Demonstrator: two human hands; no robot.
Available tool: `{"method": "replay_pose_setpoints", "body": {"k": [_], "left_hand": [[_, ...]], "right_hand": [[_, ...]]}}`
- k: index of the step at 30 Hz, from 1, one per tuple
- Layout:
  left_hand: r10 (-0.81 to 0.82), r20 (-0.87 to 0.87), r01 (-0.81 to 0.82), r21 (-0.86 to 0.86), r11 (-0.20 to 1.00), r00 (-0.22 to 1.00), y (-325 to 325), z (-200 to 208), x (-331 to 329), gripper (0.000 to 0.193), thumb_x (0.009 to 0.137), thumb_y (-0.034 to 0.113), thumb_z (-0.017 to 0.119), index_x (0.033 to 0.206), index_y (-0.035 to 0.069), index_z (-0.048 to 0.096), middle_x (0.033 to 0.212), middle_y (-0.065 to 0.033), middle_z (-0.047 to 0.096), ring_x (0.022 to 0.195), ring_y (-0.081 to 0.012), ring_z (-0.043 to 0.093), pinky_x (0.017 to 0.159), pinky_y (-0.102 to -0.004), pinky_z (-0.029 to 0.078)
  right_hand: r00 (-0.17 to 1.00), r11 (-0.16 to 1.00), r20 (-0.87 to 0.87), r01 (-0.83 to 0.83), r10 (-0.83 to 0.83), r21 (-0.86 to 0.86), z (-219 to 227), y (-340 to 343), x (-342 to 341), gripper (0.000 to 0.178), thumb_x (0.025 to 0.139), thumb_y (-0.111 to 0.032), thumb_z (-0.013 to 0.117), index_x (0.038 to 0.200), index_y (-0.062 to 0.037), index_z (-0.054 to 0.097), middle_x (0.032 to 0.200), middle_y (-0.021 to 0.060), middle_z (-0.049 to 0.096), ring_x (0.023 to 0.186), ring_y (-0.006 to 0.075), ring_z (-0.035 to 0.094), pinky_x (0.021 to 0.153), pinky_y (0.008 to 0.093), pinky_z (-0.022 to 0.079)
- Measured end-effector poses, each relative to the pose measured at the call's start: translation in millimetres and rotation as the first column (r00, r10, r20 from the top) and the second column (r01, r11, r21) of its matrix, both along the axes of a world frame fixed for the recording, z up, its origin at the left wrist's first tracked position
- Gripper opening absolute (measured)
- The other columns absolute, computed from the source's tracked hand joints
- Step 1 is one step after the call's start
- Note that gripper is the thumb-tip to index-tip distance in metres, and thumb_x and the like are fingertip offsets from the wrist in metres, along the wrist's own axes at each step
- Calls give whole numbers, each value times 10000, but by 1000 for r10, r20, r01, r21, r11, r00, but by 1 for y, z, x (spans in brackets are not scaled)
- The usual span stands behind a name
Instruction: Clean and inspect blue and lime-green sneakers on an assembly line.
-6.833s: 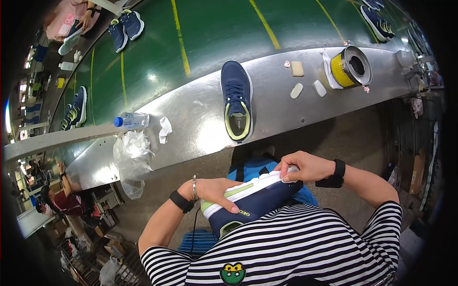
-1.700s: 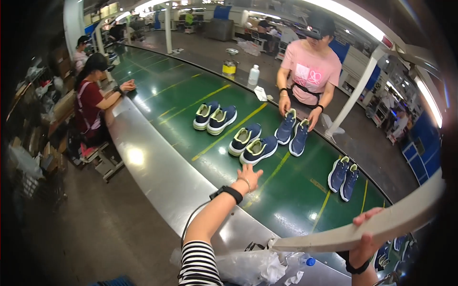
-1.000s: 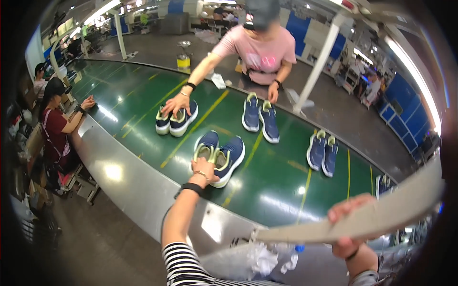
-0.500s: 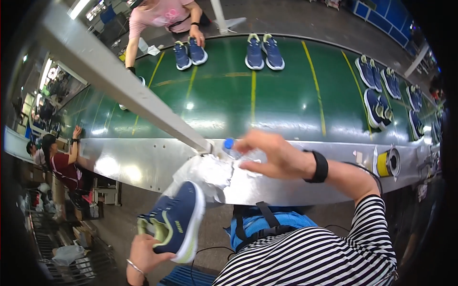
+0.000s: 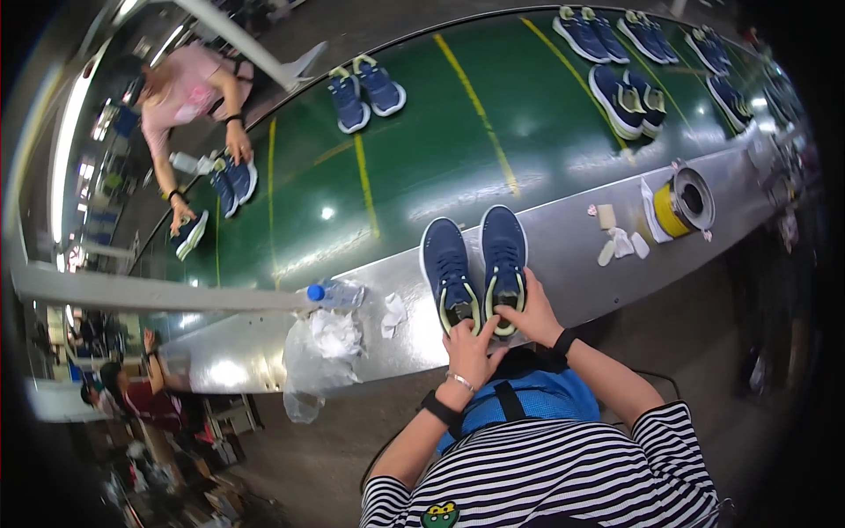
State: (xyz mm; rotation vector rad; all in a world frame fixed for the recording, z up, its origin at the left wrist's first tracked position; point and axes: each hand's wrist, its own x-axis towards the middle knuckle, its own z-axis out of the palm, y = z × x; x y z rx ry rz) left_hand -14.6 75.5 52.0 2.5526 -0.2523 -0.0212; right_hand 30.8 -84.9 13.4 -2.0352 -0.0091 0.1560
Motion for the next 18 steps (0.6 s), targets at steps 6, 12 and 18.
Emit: {"method": "replay_pose_setpoints", "body": {"k": [6,12,18], "left_hand": [[352,37,-340,-184,922,935,37,-12,31,639,644,156,680,1174,-26,374,1059,-198,459,962,-345,452,854,-400,360],[129,-514,-425,-515,744,848,86,-88,67,482,743,44,560,1200,-16,423,1035,-170,586,924,-280,578,782,-329,459],[5,-440,-281,-564,776,898,86,-121,57,357,826,35,481,1179,-9,456,1185,-126,512,1071,-215,495,893,-301,400]], "right_hand": [[983,991,-160,105,-91,80,-19,-8,0,794,659,-144,646,1314,-37,211,1132,236,388,1025,365,446,900,385,362],[975,971,-130,197,-180,133,-19,-3,4,628,691,2,531,1283,-50,329,1067,156,467,969,254,498,862,316,392],[955,815,-283,234,-90,530,-10,-8,14,563,738,83,456,1278,-33,343,1160,70,495,1070,127,455,926,245,334]]}}
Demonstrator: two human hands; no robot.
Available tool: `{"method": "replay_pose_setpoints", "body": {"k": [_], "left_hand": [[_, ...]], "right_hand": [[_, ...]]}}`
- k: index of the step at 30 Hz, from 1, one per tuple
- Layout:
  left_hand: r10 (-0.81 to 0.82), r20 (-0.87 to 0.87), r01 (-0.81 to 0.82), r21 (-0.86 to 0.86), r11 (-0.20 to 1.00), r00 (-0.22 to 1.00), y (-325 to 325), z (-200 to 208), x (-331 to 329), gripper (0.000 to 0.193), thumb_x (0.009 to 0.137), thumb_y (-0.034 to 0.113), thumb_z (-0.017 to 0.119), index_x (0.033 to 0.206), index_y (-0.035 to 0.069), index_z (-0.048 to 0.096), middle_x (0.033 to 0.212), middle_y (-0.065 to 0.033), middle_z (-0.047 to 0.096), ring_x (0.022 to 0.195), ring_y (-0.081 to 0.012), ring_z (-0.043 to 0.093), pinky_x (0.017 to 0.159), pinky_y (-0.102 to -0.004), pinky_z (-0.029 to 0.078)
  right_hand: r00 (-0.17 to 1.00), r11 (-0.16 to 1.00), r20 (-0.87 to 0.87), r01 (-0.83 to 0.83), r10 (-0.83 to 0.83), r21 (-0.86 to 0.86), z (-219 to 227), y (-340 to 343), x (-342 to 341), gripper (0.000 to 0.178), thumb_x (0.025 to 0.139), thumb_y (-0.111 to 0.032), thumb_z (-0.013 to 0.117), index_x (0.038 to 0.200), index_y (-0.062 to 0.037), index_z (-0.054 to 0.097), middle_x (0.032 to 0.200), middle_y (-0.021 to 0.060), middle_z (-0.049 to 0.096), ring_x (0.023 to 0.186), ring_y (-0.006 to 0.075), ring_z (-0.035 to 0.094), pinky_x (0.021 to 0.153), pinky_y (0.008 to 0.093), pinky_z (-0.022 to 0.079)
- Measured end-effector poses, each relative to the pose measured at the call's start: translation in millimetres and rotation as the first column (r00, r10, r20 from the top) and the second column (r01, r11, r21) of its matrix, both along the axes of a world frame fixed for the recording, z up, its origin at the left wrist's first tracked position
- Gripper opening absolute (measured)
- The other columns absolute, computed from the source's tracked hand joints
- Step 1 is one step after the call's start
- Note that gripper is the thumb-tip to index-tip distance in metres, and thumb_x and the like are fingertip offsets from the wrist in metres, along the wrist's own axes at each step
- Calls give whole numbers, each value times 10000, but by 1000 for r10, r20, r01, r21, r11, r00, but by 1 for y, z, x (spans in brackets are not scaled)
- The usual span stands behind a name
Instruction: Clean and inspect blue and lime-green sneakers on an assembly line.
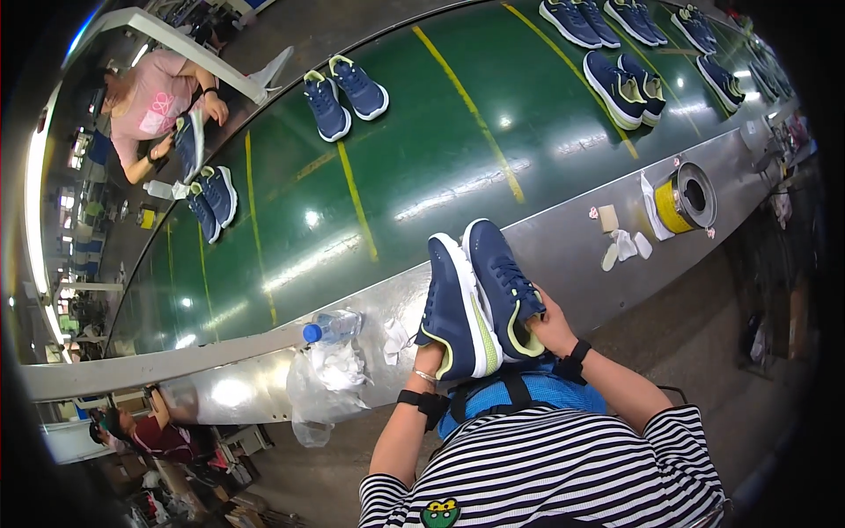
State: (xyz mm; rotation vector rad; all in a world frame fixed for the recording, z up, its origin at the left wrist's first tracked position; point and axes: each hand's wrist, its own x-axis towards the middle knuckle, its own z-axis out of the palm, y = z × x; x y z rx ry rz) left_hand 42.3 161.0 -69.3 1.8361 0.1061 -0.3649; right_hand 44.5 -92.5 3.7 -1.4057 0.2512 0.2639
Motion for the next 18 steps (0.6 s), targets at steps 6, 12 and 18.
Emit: {"method": "replay_pose_setpoints", "body": {"k": [6,12,18], "left_hand": [[6,-12,-6,-10,1000,1000,-19,37,1,351,826,32,483,1175,3,464,1136,-120,539,1025,-212,524,855,-292,424],[194,-68,-205,-245,948,979,-22,16,-12,287,816,3,476,1100,-3,514,1061,-102,579,951,-182,560,816,-279,446],[249,13,-244,-170,955,968,-44,57,1,463,803,72,532,1241,-14,410,1095,-109,562,971,-164,540,852,-263,418]], "right_hand": [[999,999,-49,-16,14,-42,-19,-29,5,557,752,67,495,1280,-23,345,1108,57,526,1007,109,491,876,224,371],[992,987,0,-122,123,-101,-1,-48,26,540,775,35,525,1282,-22,347,1113,62,530,1009,102,482,883,223,362],[983,987,87,-159,162,-36,14,-60,39,656,713,103,556,1305,-42,314,1252,83,425,1136,152,424,961,252,311]]}}
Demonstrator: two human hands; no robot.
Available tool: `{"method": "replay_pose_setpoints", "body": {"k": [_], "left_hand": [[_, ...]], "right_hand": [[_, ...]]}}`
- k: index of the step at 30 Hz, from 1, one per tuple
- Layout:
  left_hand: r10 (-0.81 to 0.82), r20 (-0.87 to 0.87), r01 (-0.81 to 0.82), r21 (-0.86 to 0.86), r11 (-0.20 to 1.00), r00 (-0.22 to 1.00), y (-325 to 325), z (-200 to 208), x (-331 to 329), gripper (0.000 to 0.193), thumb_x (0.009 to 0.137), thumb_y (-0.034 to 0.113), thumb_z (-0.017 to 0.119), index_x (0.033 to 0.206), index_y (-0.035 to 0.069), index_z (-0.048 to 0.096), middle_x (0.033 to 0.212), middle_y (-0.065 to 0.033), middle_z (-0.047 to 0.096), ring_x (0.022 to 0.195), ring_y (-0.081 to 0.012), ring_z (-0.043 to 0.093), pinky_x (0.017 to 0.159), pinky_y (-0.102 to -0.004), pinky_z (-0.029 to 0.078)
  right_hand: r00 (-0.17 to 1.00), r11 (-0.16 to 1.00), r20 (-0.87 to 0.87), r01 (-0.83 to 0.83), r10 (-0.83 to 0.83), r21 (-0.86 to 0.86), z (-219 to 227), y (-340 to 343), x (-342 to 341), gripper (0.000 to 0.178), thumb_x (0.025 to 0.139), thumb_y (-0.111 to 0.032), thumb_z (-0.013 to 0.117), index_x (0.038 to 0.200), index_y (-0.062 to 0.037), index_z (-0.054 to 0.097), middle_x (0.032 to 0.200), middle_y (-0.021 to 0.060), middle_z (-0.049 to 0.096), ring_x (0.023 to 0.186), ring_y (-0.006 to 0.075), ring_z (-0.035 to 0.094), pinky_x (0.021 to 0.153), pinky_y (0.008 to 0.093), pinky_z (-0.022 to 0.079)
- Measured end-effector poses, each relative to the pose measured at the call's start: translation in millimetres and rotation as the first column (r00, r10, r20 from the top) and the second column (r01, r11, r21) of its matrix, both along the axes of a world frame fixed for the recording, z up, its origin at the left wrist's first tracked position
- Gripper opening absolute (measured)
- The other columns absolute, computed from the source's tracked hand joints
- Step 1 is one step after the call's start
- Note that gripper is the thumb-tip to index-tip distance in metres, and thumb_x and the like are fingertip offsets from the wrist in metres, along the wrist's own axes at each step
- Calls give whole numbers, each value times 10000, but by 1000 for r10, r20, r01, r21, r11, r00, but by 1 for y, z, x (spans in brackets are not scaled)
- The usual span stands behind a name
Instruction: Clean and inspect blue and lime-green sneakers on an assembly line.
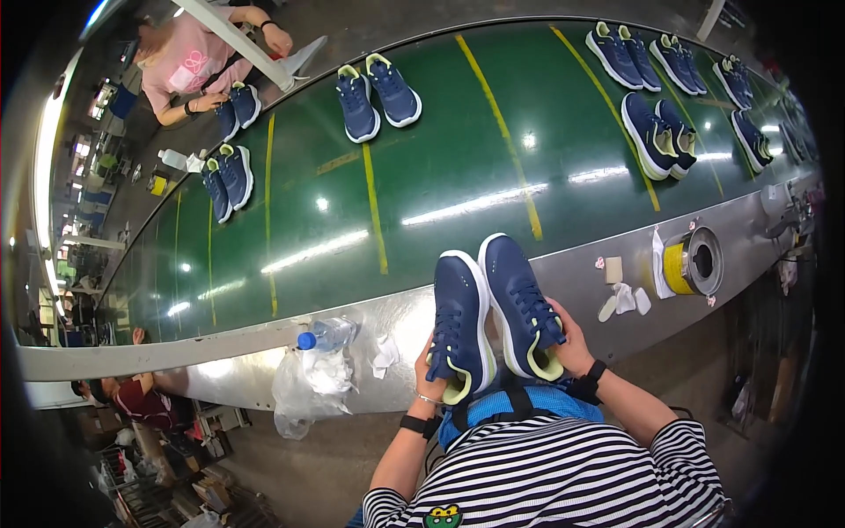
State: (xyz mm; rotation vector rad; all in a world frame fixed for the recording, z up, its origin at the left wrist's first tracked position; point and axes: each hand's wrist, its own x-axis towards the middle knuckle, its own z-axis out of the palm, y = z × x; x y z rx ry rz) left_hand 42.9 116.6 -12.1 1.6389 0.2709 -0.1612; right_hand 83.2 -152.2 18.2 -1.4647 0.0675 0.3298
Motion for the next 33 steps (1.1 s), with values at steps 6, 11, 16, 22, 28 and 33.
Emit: {"method": "replay_pose_setpoints", "body": {"k": [6,11,16,22,28,33], "left_hand": [[50,63,-45,-73,996,997,3,3,-2,498,808,76,521,1274,-13,371,1146,-127,534,1009,-159,521,875,-261,403],[-15,76,21,-80,997,997,15,2,-4,422,805,56,522,1213,-14,441,1063,-106,575,942,-159,553,813,-257,440],[33,-102,-63,-312,948,994,32,-13,-27,217,774,-3,526,990,-3,555,931,-94,610,834,-189,591,723,-287,481],[-317,190,247,320,915,929,42,40,-15,290,790,21,526,1078,-4,536,958,-95,613,838,-170,589,726,-275,479],[-211,125,199,102,975,969,52,32,-24,355,797,33,528,1147,-9,487,970,-93,610,844,-158,585,732,-265,476],[-71,36,74,-82,994,997,55,6,-64,413,804,43,530,1205,-14,446,981,-91,608,849,-148,581,738,-257,473]], "right_hand": [[999,1000,50,-6,7,-12,16,-2,-2,623,743,5,589,1300,-33,314,1216,92,456,1093,141,452,931,258,345],[999,998,45,3,-6,60,17,5,-7,591,749,17,567,1289,-25,329,1215,101,454,1112,154,438,934,269,346],[967,837,92,-154,236,-524,6,-9,-7,584,677,-40,530,1246,-53,400,1172,166,463,1112,293,422,967,366,310],[988,977,157,31,3,-213,89,13,59,373,806,-90,518,1167,-9,469,982,79,547,906,138,519,782,244,426],[985,986,-49,-166,166,-4,106,101,76,293,829,-216,586,1043,-16,569,744,-20,530,649,46,471,615,185,402],[951,953,86,-301,297,39,98,120,73,314,808,-122,559,1105,-22,553,796,-17,505,684,45,459,645,186,393]]}}
